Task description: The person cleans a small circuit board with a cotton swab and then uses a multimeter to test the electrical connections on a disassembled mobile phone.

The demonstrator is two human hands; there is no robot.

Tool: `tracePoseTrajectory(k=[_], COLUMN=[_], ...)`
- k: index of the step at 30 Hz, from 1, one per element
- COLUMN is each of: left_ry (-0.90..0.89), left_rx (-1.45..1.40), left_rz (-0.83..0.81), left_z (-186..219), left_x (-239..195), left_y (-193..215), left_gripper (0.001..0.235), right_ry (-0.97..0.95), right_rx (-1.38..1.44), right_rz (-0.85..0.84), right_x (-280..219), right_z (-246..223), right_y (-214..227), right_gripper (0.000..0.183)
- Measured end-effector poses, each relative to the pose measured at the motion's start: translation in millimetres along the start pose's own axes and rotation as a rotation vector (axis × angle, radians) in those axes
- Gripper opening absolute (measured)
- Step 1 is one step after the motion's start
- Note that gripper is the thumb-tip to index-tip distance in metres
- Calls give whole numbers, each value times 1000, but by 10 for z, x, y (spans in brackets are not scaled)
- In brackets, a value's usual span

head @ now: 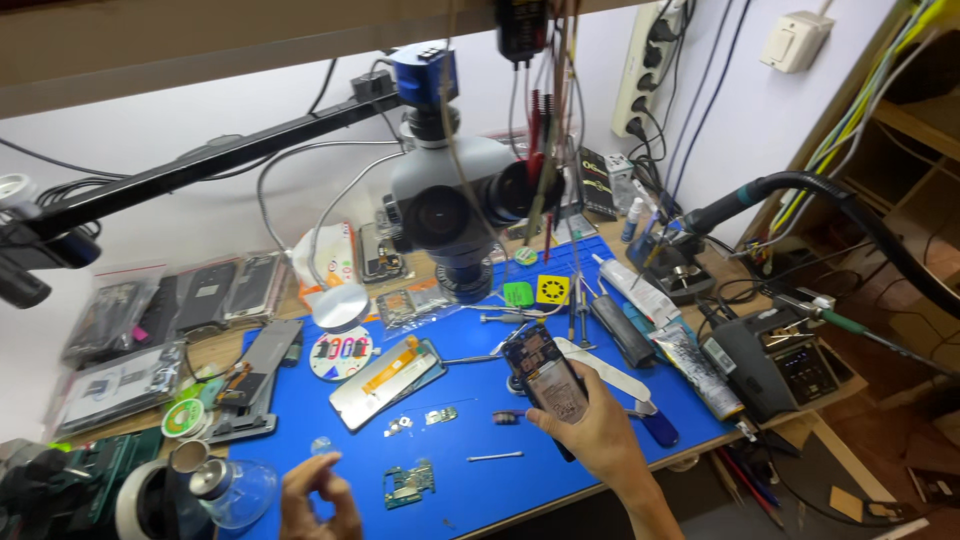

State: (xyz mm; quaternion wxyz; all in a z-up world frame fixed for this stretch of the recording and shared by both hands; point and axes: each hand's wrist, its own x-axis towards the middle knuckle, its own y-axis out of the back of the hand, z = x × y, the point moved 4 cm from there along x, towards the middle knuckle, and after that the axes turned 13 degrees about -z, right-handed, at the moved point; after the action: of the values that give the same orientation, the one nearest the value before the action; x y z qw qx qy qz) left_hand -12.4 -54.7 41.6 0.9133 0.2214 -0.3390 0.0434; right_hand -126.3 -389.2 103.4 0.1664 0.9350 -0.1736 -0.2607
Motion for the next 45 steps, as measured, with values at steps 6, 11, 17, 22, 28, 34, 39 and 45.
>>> tracePoseTrajectory(k=[6, 11, 17, 22, 28, 34, 39, 45], left_ry=[-215, 186, 540, 296, 217, 275, 384, 287], left_rx=[-322, -431, -709, -612, -672, -864, -1137, -1041], left_rz=[-464, -862, -1031, -822, -1058, -1011, -1177, -1155], left_z=[1296, 1829, 1978, 2040, 2212, 2330, 2410, 2392], left_x=[236, 383, 274, 541, 926, 985, 816, 806], left_y=[-962, -1692, -2250, -2575, -3532, -3635, -3197, -2882], left_gripper=[35, 44, 60, 40, 89, 7, 23, 19], right_ry=[51, 189, 251, 290, 211, 158, 179, 311], right_rx=[468, 710, 830, 879, 820, 855, 849, 937], right_rz=[127, 262, 251, 428, 537, 613, 688, 687], right_x=[6, 188, 228, 355, 263, -56, -344, -573], right_z=[264, 622, 767, 981, 1030, 835, 802, 936], right_y=[106, 213, 297, 416, 563, 735, 719, 637], right_gripper=[79, 67, 60, 61, 56, 60, 60, 59])
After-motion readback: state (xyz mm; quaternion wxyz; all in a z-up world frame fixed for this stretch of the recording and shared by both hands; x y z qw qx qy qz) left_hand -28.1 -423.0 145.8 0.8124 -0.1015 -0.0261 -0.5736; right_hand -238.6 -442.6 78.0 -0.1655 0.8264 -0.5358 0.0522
